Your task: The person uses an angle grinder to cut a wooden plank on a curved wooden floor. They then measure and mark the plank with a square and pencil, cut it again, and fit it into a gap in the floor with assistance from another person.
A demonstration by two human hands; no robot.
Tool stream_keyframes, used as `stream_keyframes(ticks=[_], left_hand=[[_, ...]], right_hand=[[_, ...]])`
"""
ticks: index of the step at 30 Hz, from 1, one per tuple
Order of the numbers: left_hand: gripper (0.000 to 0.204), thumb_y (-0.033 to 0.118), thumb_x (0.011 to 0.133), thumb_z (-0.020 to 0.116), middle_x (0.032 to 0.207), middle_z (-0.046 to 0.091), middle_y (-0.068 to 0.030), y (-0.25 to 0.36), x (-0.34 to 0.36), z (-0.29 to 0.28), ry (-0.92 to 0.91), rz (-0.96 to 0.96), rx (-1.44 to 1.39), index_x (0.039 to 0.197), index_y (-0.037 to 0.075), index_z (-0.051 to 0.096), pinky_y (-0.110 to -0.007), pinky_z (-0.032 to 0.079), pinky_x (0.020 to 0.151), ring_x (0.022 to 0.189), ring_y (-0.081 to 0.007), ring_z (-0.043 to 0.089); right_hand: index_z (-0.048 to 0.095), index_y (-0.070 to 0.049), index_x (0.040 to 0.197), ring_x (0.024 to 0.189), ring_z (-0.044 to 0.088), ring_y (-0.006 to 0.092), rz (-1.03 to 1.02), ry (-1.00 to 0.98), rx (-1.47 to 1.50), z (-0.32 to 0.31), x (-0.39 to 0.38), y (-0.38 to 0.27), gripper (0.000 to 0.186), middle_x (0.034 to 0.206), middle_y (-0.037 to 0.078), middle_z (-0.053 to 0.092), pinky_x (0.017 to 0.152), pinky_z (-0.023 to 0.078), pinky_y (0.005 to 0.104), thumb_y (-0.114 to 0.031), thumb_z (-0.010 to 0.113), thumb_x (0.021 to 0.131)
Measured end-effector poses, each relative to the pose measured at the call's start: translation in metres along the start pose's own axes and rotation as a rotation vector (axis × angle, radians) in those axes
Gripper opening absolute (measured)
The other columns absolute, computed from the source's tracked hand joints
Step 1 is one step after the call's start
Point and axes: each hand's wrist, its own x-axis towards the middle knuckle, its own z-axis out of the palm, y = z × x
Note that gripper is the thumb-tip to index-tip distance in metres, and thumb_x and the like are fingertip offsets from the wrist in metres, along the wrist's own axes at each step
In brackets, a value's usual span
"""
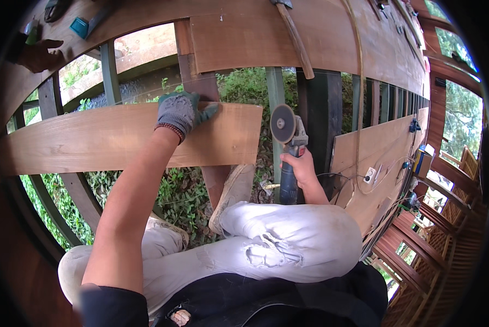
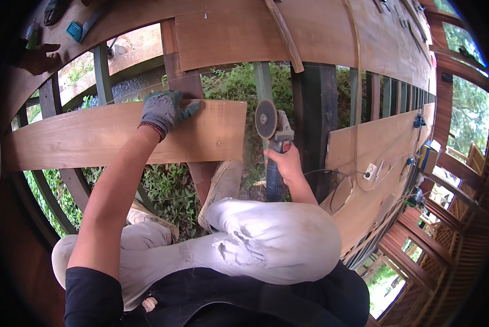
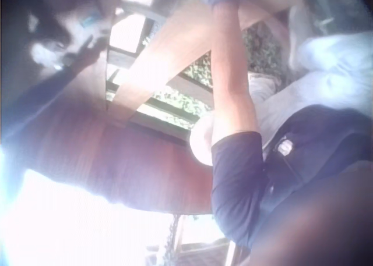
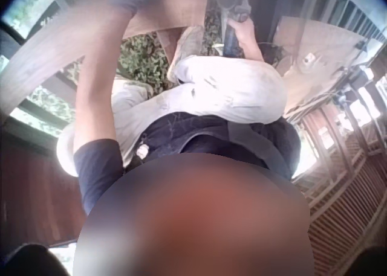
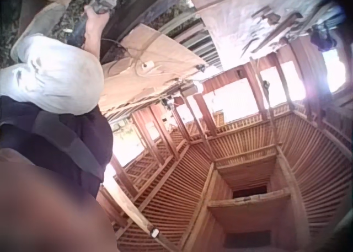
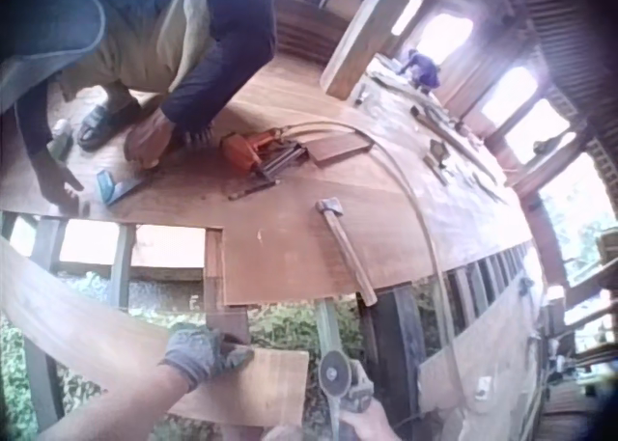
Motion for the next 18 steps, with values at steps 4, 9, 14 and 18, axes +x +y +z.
stream_keyframes(ticks=[4, 9, 14, 18], left_hand=[[0.079, 0.081, 0.087, 0.053, 0.115, 0.075, -0.0186, 0.009, -0.007, -0.008, -0.014, -0.047, -0.002, 0.123, 0.014, 0.072, -0.052, 0.042, 0.109, 0.114, -0.0375, 0.069], [0.084, 0.083, 0.081, 0.061, 0.125, 0.072, -0.0152, 0.007, -0.013, -0.013, -0.013, -0.037, -0.038, 0.134, 0.017, 0.065, -0.050, 0.039, 0.111, 0.122, -0.0330, 0.065], [0.088, 0.083, 0.078, 0.066, 0.131, 0.070, -0.0132, 0.006, -0.009, -0.013, -0.107, -0.078, -0.029, 0.138, 0.018, 0.063, -0.049, 0.037, 0.113, 0.128, -0.0311, 0.062], [0.088, 0.082, 0.077, 0.067, 0.131, 0.070, -0.0133, 0.004, -0.006, -0.012, -0.127, -0.063, -0.063, 0.138, 0.018, 0.063, -0.050, 0.038, 0.113, 0.129, -0.0321, 0.061]], right_hand=[[0.060, -0.003, 0.103, 0.068, 0.067, 0.0169, 0.020, -0.013, 0.019, 0.006, 0.003, 0.011, 0.031, 0.085, 0.006, 0.067, 0.062, 0.055, 0.0330, -0.006, 0.080, 0.080], [0.061, -0.004, 0.102, 0.066, 0.067, 0.0177, 0.032, -0.030, -0.003, 0.017, 0.004, 0.013, 0.028, 0.084, 0.006, 0.066, 0.062, 0.055, 0.0336, -0.006, 0.079, 0.081], [0.062, -0.002, 0.101, 0.065, 0.067, 0.0184, 0.063, -0.003, -0.013, 0.027, 0.001, 0.012, 0.026, 0.083, 0.007, 0.067, 0.062, 0.055, 0.0331, -0.007, 0.078, 0.081], [0.063, -0.001, 0.103, 0.066, 0.068, 0.0181, 0.054, -0.011, -0.021, 0.028, 0.001, 0.009, 0.027, 0.085, 0.008, 0.069, 0.061, 0.055, 0.0330, -0.008, 0.078, 0.081]])
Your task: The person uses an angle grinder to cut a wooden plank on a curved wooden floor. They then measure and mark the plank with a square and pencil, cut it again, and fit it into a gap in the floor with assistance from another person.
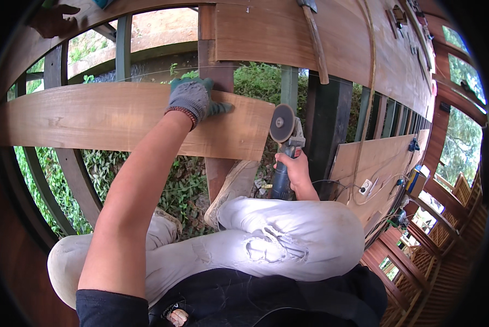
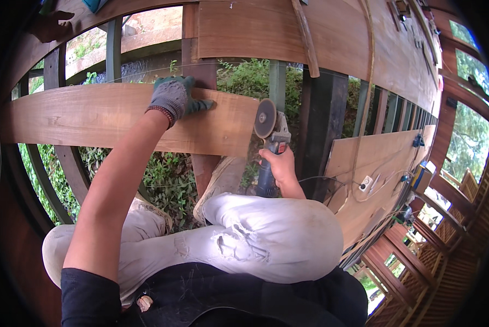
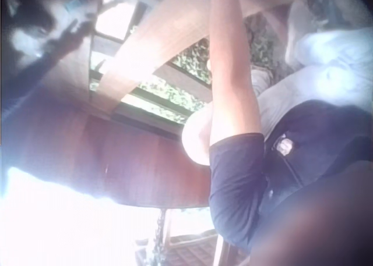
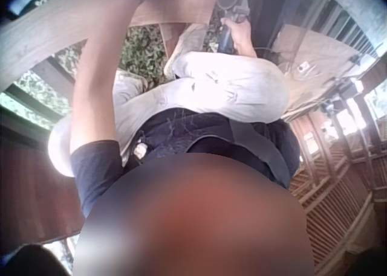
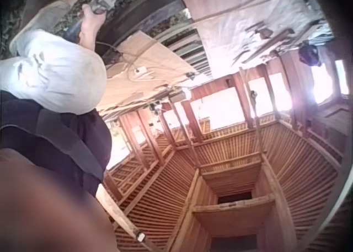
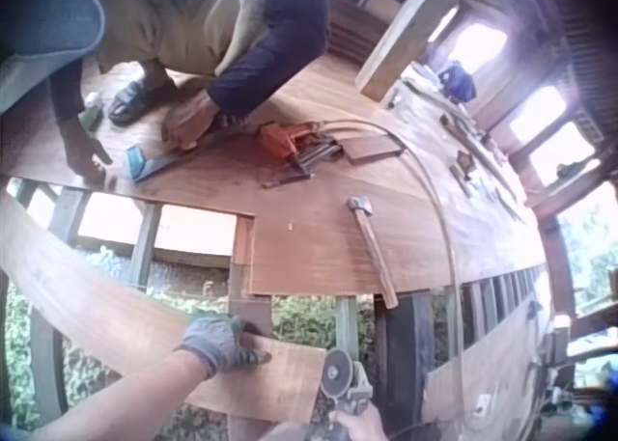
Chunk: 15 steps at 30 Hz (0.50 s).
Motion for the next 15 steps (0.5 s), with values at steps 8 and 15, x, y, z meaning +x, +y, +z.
stream_keyframes(ticks=[8, 15], left_hand=[[0.089, 0.083, 0.077, 0.065, 0.129, 0.071, -0.0138, -0.0009, -0.0006, -0.0002, 0.023, 0.004, 0.039, 0.136, 0.017, 0.065, -0.050, 0.041, 0.110, 0.124, -0.0334, 0.064], [0.081, 0.079, 0.080, 0.067, 0.123, 0.072, -0.0154, -0.0023, -0.0008, 0.0012, 0.039, 0.014, 0.024, 0.127, 0.013, 0.068, -0.048, 0.042, 0.108, 0.122, -0.0327, 0.065]], right_hand=[[0.063, -0.002, 0.099, 0.064, 0.067, 0.0179, -0.008, 0.023, -0.016, 0.0053, 0.0001, -0.0029, 0.023, 0.081, 0.007, 0.067, 0.058, 0.053, 0.0330, -0.009, 0.077, 0.082], [0.062, -0.002, 0.100, 0.064, 0.068, 0.0182, 0.003, 0.042, -0.049, 0.0050, 0.0012, -0.0072, 0.024, 0.082, 0.007, 0.068, 0.058, 0.054, 0.0332, -0.009, 0.078, 0.082]])
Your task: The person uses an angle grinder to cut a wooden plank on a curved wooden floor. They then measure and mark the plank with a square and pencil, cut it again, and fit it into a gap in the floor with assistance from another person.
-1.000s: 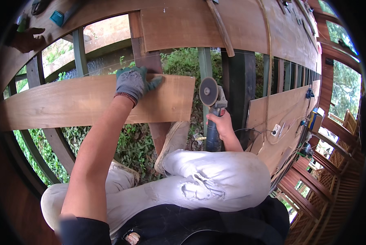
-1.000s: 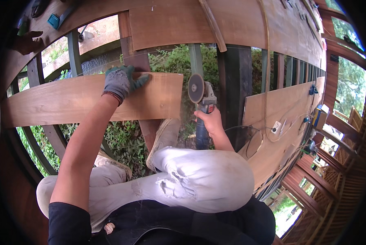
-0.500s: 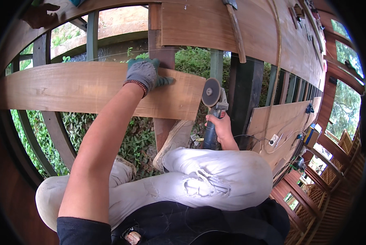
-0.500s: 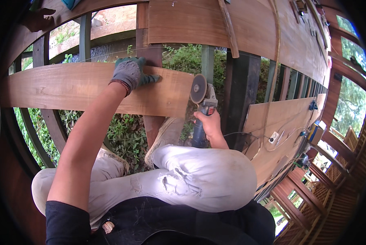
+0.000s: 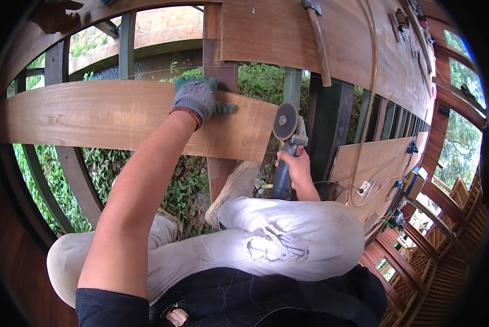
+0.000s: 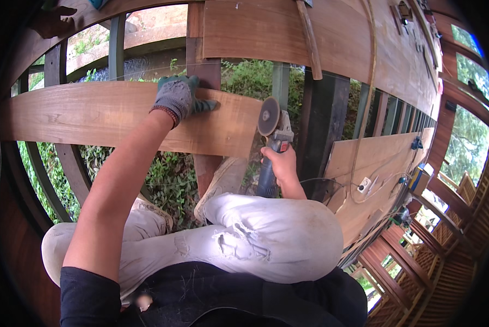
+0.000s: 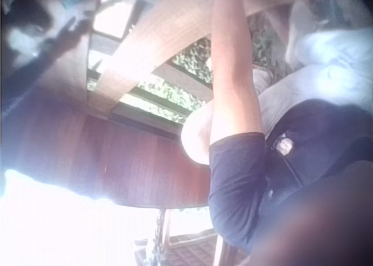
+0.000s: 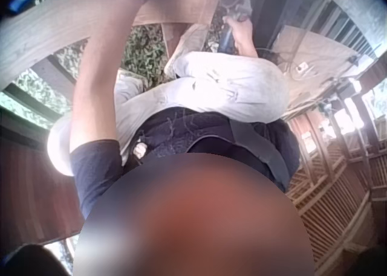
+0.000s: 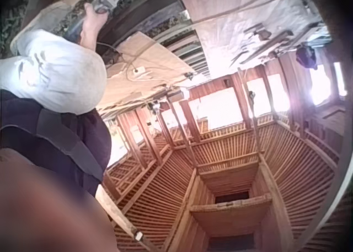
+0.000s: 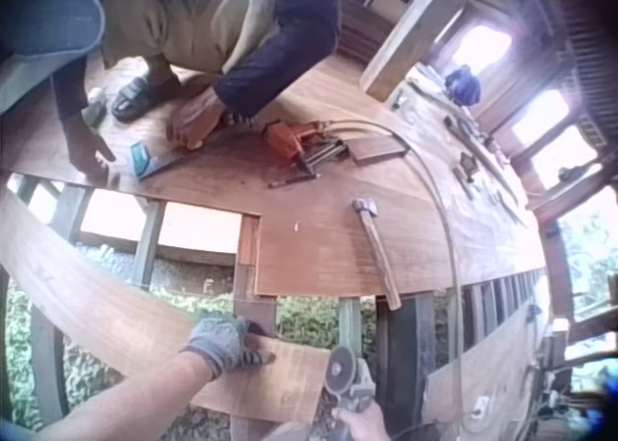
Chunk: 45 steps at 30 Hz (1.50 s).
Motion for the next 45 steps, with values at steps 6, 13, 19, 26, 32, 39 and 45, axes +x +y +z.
stream_keyframes(ticks=[6, 13, 19, 26, 32, 39, 45], left_hand=[[0.082, 0.079, 0.079, 0.067, 0.122, 0.072, -0.0158, 0.000, -0.001, -0.001, -0.011, 0.000, 0.003, 0.128, 0.013, 0.067, -0.048, 0.042, 0.109, 0.121, -0.0333, 0.066], [0.079, 0.077, 0.080, 0.068, 0.119, 0.072, -0.0176, -0.002, -0.001, 0.005, 0.078, 0.017, -0.002, 0.123, 0.011, 0.068, -0.049, 0.039, 0.110, 0.120, -0.0340, 0.066], [0.080, 0.077, 0.079, 0.069, 0.120, 0.072, -0.0167, -0.001, -0.001, 0.002, 0.049, 0.012, -0.022, 0.123, 0.011, 0.068, -0.049, 0.039, 0.111, 0.120, -0.0332, 0.066], [0.079, 0.076, 0.080, 0.069, 0.120, 0.072, -0.0177, 0.002, -0.004, -0.004, 0.023, -0.002, 0.005, 0.123, 0.011, 0.067, -0.050, 0.041, 0.110, 0.121, -0.0338, 0.066], [0.081, 0.078, 0.080, 0.068, 0.120, 0.072, -0.0180, 0.000, -0.003, -0.002, 0.022, 0.006, 0.012, 0.123, 0.010, 0.067, -0.050, 0.043, 0.108, 0.120, -0.0347, 0.066], [0.082, 0.079, 0.079, 0.067, 0.121, 0.071, -0.0181, 0.001, -0.003, -0.001, 0.036, 0.012, 0.018, 0.123, 0.010, 0.067, -0.050, 0.043, 0.108, 0.121, -0.0348, 0.065], [0.084, 0.081, 0.079, 0.066, 0.122, 0.071, -0.0184, 0.000, -0.002, -0.001, 0.016, 0.009, 0.024, 0.124, 0.010, 0.066, -0.050, 0.044, 0.107, 0.121, -0.0356, 0.065]], right_hand=[[0.061, -0.001, 0.102, 0.065, 0.068, 0.0182, -0.016, -0.002, -0.007, 0.001, 0.002, -0.003, 0.027, 0.084, 0.008, 0.068, 0.059, 0.055, 0.0334, -0.008, 0.078, 0.081], [0.062, -0.001, 0.102, 0.067, 0.068, 0.0173, 0.001, -0.018, 0.015, -0.001, 0.004, -0.005, 0.029, 0.085, 0.007, 0.069, 0.061, 0.055, 0.0339, -0.007, 0.080, 0.080], [0.062, 0.000, 0.103, 0.068, 0.068, 0.0175, 0.010, -0.012, -0.016, -0.001, 0.001, -0.002, 0.030, 0.086, 0.007, 0.069, 0.062, 0.055, 0.0338, -0.007, 0.080, 0.081], [0.061, 0.000, 0.107, 0.069, 0.068, 0.0174, 0.026, 0.004, -0.010, -0.002, -0.006, 0.007, 0.034, 0.089, 0.008, 0.069, 0.062, 0.055, 0.0342, -0.008, 0.081, 0.080], [0.061, 0.000, 0.106, 0.068, 0.068, 0.0176, 0.008, -0.005, -0.040, -0.002, -0.006, 0.009, 0.033, 0.088, 0.008, 0.069, 0.062, 0.055, 0.0341, -0.007, 0.081, 0.081], [0.061, -0.001, 0.106, 0.067, 0.068, 0.0180, 0.013, 0.001, -0.025, -0.001, 0.002, 0.003, 0.032, 0.087, 0.008, 0.069, 0.061, 0.054, 0.0343, -0.007, 0.081, 0.081], [0.061, -0.001, 0.105, 0.068, 0.068, 0.0177, 0.002, -0.003, -0.010, 0.001, 0.003, 0.003, 0.032, 0.088, 0.008, 0.069, 0.062, 0.055, 0.0343, -0.007, 0.081, 0.081]])
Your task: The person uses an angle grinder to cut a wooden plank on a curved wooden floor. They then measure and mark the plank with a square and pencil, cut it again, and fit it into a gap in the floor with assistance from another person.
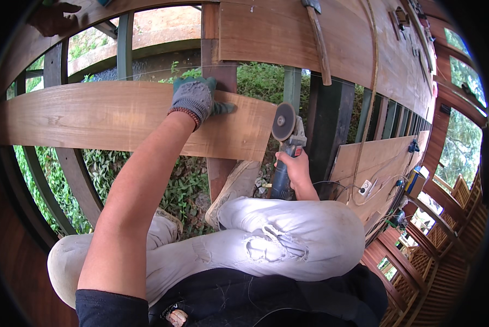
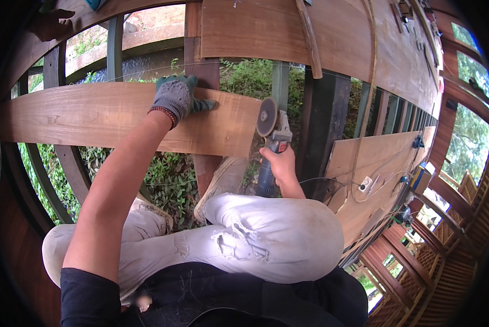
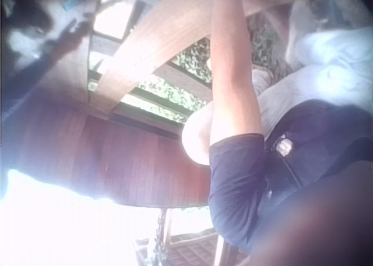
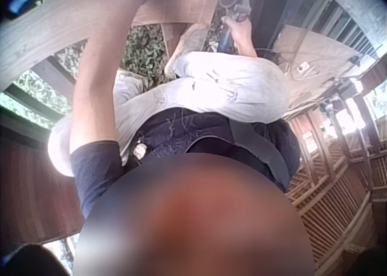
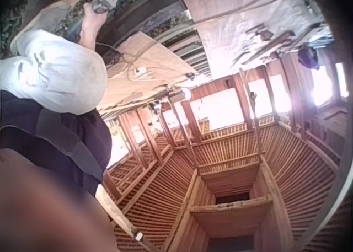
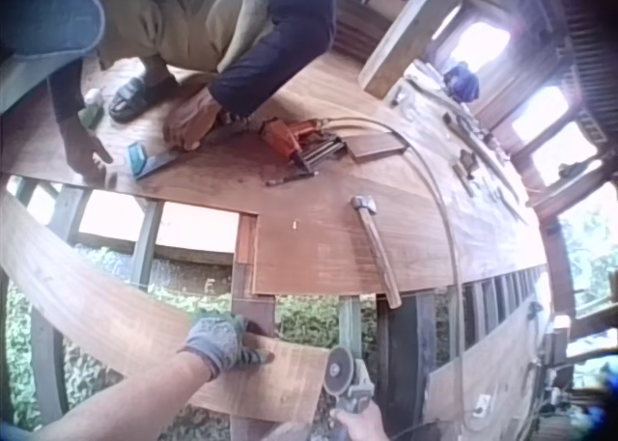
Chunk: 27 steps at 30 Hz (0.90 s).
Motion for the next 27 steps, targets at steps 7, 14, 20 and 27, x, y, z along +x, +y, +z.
stream_keyframes(ticks=[7, 14, 20, 27], left_hand=[[0.083, 0.081, 0.077, 0.069, 0.124, 0.072, -0.0140, 0.002, 0.004, 0.003, -0.025, -0.049, -0.028, 0.128, 0.015, 0.068, -0.051, 0.040, 0.109, 0.123, -0.0331, 0.064], [0.082, 0.080, 0.077, 0.069, 0.124, 0.071, -0.0150, 0.000, 0.003, 0.004, -0.006, -0.025, -0.019, 0.127, 0.014, 0.067, -0.051, 0.040, 0.108, 0.122, -0.0334, 0.064], [0.080, 0.079, 0.079, 0.067, 0.121, 0.071, -0.0168, 0.000, 0.004, 0.008, 0.031, -0.008, 0.010, 0.122, 0.011, 0.067, -0.050, 0.042, 0.106, 0.120, -0.0339, 0.065], [0.086, 0.083, 0.077, 0.067, 0.124, 0.072, -0.0154, 0.000, 0.004, 0.004, -0.014, -0.009, -0.014, 0.130, 0.015, 0.066, -0.050, 0.042, 0.109, 0.122, -0.0341, 0.065]], right_hand=[[0.061, -0.001, 0.105, 0.067, 0.068, 0.0175, -0.001, -0.012, -0.011, 0.000, 0.007, -0.002, 0.031, 0.086, 0.007, 0.068, 0.061, 0.055, 0.0335, -0.007, 0.080, 0.081], [0.062, -0.001, 0.104, 0.065, 0.067, 0.0174, -0.008, -0.001, 0.008, 0.000, 0.002, -0.001, 0.029, 0.084, 0.007, 0.068, 0.059, 0.055, 0.0321, -0.008, 0.079, 0.081], [0.064, -0.001, 0.101, 0.064, 0.068, 0.0176, -0.030, 0.010, 0.018, 0.003, 0.004, -0.001, 0.025, 0.083, 0.007, 0.068, 0.059, 0.055, 0.0322, -0.008, 0.078, 0.081], [0.063, 0.000, 0.103, 0.065, 0.068, 0.0179, -0.021, -0.018, 0.013, 0.002, 0.011, -0.002, 0.028, 0.085, 0.008, 0.069, 0.059, 0.055, 0.0328, -0.008, 0.079, 0.081]])
